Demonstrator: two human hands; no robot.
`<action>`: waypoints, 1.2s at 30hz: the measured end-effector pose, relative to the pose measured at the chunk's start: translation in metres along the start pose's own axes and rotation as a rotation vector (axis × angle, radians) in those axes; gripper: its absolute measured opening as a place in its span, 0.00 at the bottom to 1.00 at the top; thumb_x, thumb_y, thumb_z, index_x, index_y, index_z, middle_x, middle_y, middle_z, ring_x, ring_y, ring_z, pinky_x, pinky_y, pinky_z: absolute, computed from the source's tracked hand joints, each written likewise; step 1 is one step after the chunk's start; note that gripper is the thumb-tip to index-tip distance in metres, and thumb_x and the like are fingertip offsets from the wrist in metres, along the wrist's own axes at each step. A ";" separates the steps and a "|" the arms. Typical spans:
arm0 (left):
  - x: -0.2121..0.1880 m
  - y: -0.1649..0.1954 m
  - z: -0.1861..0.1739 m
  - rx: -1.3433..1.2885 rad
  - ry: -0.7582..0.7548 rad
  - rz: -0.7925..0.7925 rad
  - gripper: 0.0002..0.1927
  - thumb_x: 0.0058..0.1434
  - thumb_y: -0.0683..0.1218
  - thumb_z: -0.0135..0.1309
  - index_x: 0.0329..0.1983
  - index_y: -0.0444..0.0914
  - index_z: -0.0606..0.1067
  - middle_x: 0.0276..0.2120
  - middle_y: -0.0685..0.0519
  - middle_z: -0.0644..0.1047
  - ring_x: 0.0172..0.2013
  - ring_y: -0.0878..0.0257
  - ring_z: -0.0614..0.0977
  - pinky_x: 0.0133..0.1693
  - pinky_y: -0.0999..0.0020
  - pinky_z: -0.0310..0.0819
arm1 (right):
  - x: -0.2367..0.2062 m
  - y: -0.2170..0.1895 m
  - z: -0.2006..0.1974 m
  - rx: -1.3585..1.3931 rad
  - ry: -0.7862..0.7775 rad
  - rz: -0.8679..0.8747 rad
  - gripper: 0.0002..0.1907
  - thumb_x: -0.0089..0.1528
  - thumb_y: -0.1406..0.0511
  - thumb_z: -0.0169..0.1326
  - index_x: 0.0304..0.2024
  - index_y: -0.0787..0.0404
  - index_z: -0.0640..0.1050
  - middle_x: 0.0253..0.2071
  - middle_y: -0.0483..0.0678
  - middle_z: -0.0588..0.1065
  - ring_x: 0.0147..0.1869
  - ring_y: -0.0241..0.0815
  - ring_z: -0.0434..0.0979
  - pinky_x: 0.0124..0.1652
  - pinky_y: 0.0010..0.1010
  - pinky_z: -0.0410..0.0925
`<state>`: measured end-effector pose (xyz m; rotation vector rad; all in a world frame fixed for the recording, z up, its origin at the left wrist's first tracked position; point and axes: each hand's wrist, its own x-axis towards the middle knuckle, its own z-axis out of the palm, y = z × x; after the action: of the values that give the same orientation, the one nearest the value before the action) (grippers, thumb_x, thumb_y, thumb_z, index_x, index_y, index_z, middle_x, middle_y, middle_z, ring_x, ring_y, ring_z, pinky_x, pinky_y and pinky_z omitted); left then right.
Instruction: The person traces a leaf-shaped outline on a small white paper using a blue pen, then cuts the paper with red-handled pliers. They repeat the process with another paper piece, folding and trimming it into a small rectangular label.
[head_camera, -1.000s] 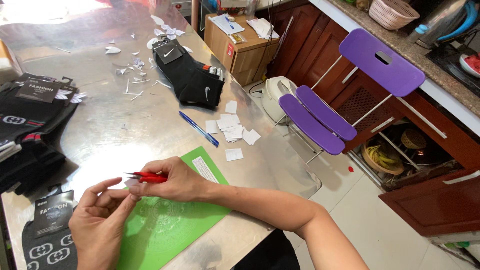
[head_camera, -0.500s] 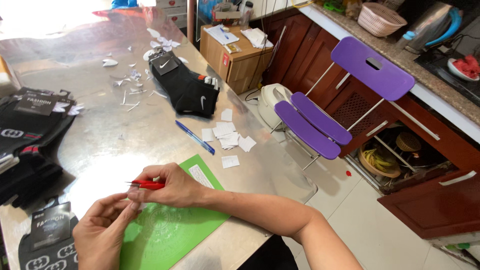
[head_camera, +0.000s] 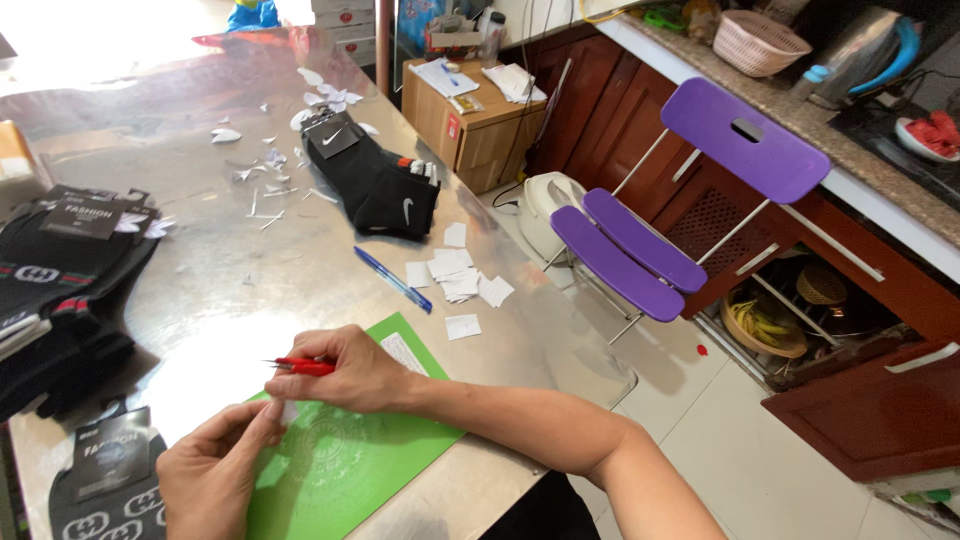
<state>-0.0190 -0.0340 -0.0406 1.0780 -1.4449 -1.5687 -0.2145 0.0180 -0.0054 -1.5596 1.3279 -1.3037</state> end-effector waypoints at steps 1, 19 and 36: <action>-0.001 0.001 0.001 0.002 -0.002 0.003 0.10 0.62 0.39 0.61 0.44 0.29 0.82 0.32 0.47 0.83 0.32 0.66 0.82 0.37 0.75 0.76 | 0.000 0.001 0.001 -0.001 0.011 -0.011 0.14 0.66 0.57 0.61 0.39 0.62 0.82 0.32 0.39 0.74 0.36 0.28 0.69 0.36 0.24 0.64; -0.012 0.031 0.003 -0.091 -0.097 0.030 0.14 0.61 0.36 0.59 0.51 0.29 0.76 0.40 0.49 0.82 0.41 0.66 0.83 0.44 0.74 0.78 | 0.002 -0.016 -0.005 0.035 -0.008 0.034 0.12 0.63 0.58 0.65 0.38 0.60 0.82 0.30 0.38 0.76 0.35 0.27 0.72 0.36 0.24 0.66; -0.015 0.034 0.004 -0.086 -0.031 -0.008 0.11 0.61 0.37 0.61 0.47 0.30 0.78 0.37 0.47 0.82 0.37 0.66 0.83 0.41 0.75 0.77 | 0.006 -0.024 -0.011 0.065 -0.048 0.080 0.17 0.62 0.55 0.61 0.46 0.59 0.82 0.37 0.40 0.81 0.42 0.28 0.79 0.45 0.23 0.71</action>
<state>-0.0176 -0.0219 -0.0047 1.0143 -1.3821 -1.6447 -0.2185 0.0189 0.0212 -1.4698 1.2919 -1.2413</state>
